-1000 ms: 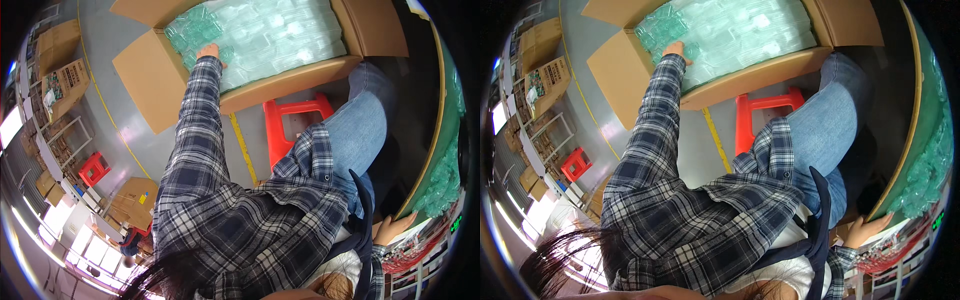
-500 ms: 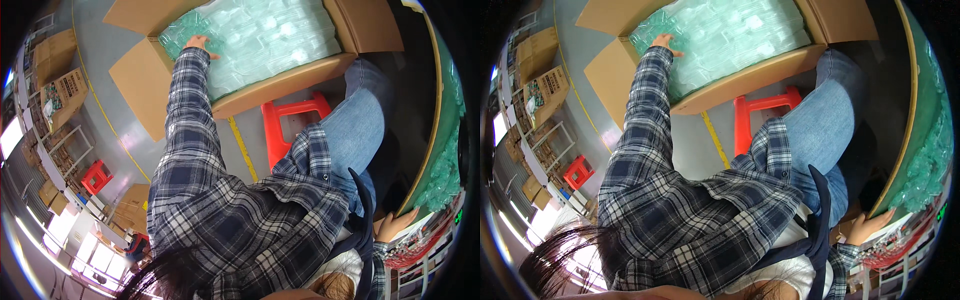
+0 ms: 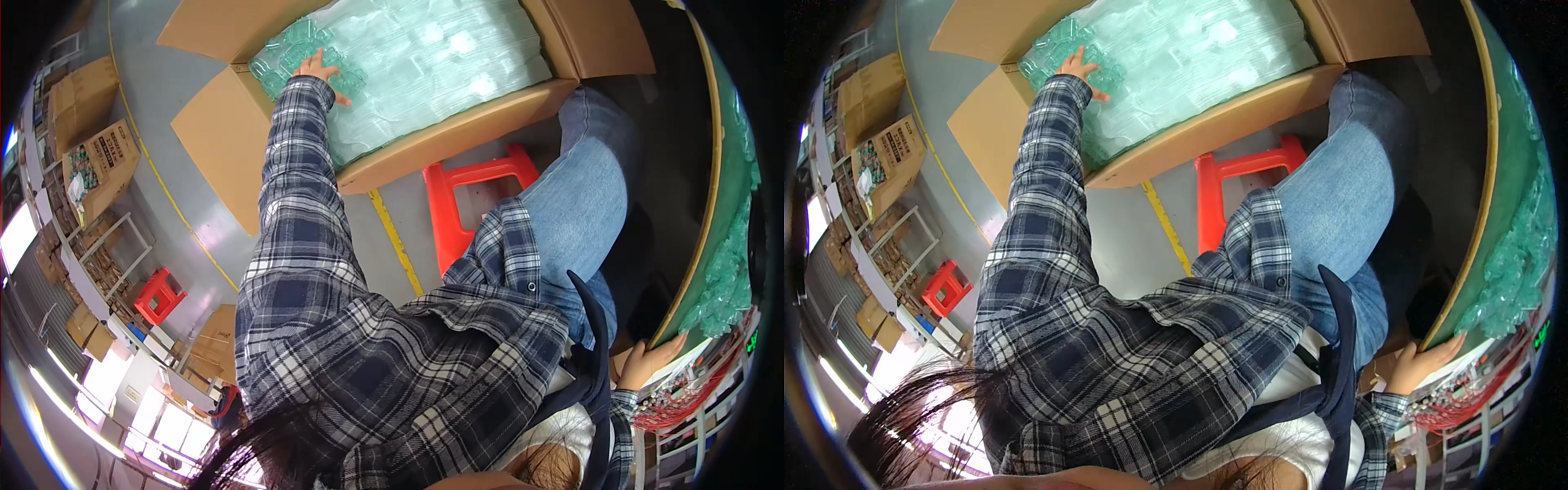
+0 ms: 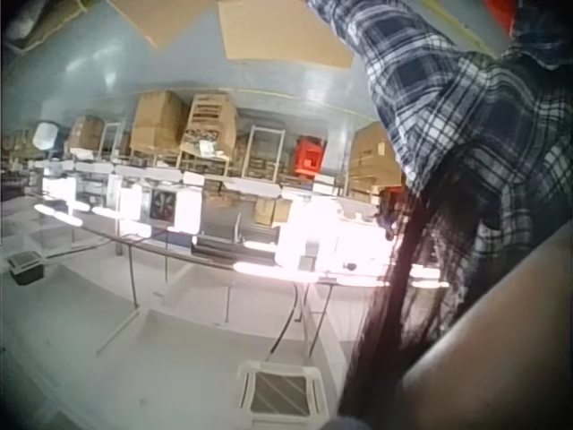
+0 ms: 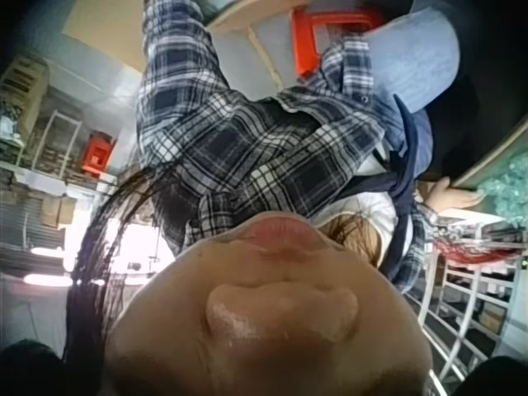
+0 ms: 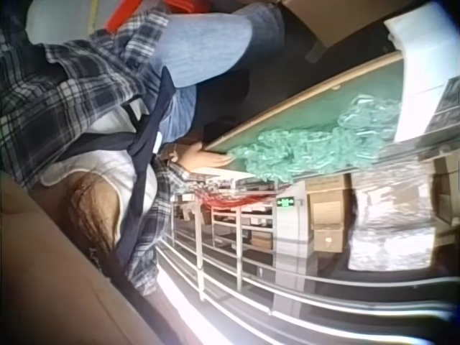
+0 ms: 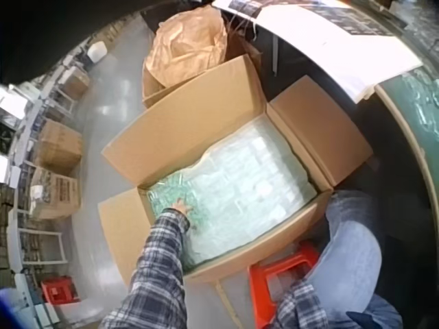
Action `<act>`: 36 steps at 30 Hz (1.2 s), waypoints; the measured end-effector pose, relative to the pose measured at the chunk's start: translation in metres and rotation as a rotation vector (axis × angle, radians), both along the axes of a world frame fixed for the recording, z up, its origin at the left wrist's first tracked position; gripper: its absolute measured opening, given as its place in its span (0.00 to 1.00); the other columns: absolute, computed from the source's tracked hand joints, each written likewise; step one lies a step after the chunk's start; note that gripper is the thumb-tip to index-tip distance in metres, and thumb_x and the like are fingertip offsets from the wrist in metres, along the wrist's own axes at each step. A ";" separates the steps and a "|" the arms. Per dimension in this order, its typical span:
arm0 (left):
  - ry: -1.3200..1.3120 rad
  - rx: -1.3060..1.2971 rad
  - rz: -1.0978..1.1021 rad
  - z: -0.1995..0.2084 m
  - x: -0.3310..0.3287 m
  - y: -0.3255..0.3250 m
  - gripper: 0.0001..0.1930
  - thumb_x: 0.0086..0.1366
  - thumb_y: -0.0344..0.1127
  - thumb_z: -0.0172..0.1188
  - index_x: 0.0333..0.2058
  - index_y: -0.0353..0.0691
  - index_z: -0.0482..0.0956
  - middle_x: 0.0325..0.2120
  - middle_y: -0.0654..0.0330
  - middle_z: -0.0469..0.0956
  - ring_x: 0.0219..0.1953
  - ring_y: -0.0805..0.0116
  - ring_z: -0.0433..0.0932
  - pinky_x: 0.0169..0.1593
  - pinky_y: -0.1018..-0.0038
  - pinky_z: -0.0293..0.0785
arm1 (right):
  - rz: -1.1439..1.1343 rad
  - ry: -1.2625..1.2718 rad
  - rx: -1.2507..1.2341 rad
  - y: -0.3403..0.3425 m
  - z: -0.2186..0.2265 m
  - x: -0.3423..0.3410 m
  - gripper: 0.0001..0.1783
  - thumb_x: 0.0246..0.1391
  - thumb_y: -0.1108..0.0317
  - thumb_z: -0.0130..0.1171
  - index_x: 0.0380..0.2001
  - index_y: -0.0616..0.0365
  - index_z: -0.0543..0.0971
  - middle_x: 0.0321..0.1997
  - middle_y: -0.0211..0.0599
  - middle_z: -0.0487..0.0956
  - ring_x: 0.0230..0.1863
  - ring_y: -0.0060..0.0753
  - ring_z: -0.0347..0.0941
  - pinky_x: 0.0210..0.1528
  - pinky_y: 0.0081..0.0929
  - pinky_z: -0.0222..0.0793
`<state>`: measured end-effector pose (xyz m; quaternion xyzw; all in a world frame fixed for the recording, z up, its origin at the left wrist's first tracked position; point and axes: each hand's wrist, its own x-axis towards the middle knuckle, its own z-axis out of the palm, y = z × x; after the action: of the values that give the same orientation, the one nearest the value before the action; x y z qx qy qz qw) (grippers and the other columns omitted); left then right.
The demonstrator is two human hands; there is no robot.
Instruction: Assembling green plastic electronic housings with wiring and connectors and packing them into boxes.
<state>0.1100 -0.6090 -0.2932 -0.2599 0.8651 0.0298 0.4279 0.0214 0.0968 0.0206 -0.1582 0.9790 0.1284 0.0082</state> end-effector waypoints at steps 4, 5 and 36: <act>-0.007 -0.026 -0.038 0.001 -0.004 0.003 0.52 0.34 0.64 0.77 0.62 0.61 0.68 0.71 0.56 0.41 0.72 0.52 0.44 0.71 0.55 0.48 | -0.003 0.014 -0.012 0.002 0.000 0.000 0.51 0.37 0.81 0.60 0.67 0.71 0.48 0.71 0.59 0.51 0.72 0.60 0.46 0.73 0.47 0.39; 0.016 -0.018 -0.024 0.000 0.002 0.000 0.52 0.34 0.64 0.77 0.62 0.61 0.68 0.70 0.56 0.43 0.71 0.52 0.45 0.71 0.55 0.49 | 0.000 0.019 -0.026 0.002 -0.001 0.000 0.49 0.40 0.81 0.59 0.67 0.70 0.50 0.71 0.60 0.51 0.71 0.60 0.47 0.73 0.46 0.39; 1.605 1.049 0.367 0.230 -0.157 0.150 0.34 0.50 0.29 0.71 0.56 0.34 0.67 0.50 0.55 0.72 0.50 0.62 0.73 0.56 0.66 0.69 | -0.220 0.108 -0.202 -0.032 -0.005 0.005 0.54 0.30 0.76 0.65 0.65 0.67 0.54 0.69 0.53 0.54 0.71 0.56 0.47 0.69 0.51 0.43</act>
<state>-0.0473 -0.4589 -0.0627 -0.0696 0.7222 0.6455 -0.2385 0.0267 0.0653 0.0152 -0.0428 0.9974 0.0360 -0.0465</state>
